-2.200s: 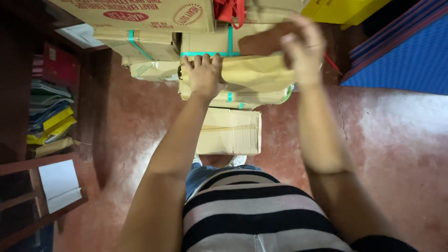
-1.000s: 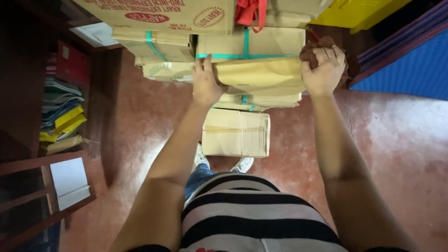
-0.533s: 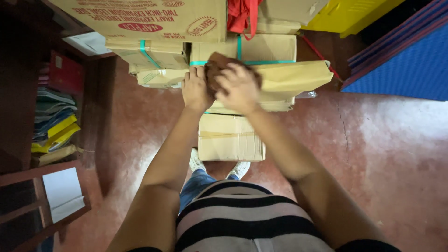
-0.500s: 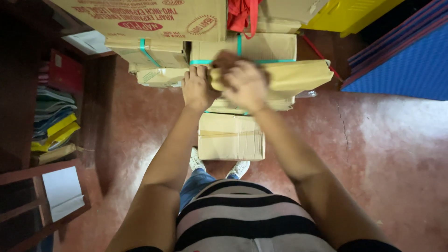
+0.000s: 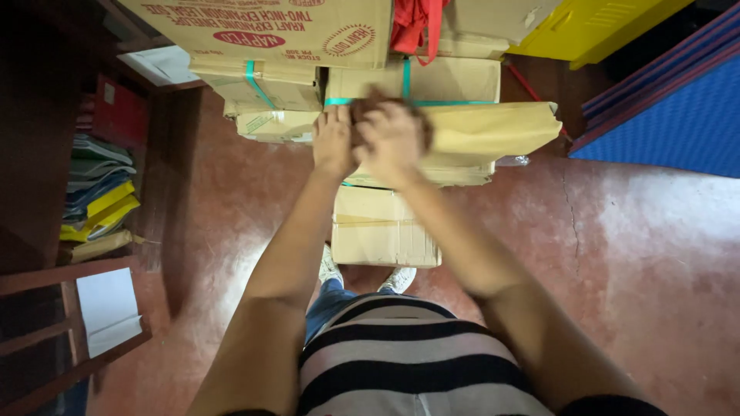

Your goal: Wiping down a binder and large envelopes with a cloth in a storage area.

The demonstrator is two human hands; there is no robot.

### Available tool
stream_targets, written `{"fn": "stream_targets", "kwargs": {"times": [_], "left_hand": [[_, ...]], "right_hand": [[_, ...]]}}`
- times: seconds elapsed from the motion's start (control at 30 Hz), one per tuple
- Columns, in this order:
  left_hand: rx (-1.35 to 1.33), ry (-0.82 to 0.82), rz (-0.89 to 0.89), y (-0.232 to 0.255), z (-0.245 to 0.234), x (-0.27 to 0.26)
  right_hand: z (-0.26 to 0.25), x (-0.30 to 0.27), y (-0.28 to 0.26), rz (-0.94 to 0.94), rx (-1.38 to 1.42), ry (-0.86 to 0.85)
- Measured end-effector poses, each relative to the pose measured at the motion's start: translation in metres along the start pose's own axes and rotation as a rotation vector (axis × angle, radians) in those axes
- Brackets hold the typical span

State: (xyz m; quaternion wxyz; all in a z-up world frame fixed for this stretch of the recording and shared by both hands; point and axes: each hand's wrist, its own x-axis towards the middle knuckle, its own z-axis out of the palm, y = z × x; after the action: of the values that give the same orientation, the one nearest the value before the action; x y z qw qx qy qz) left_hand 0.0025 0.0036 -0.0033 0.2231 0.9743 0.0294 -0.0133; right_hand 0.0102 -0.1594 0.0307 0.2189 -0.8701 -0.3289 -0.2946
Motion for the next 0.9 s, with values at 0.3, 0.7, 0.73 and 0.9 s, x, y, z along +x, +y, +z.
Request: {"fn": "stream_targets", "kwargs": {"times": [0.3, 0.7, 0.73, 0.9], "left_hand": [[0.039, -0.024, -0.021, 0.011, -0.019, -0.002], [0.045, 0.136, 0.040, 0.006, -0.004, 0.012], [0.033, 0.052, 0.015, 0.005, -0.007, 0.012], [0.098, 0.016, 0.014, -0.006, 0.004, 0.013]], "right_hand": [[-0.076, -0.038, 0.100, 0.435, -0.184, -0.153], [-0.036, -0.010, 0.047, 0.106, -0.109, 0.340], [-0.012, -0.013, 0.034, 0.103, -0.148, 0.242], [0.016, -0.013, 0.002, 0.039, -0.150, 0.113]]}}
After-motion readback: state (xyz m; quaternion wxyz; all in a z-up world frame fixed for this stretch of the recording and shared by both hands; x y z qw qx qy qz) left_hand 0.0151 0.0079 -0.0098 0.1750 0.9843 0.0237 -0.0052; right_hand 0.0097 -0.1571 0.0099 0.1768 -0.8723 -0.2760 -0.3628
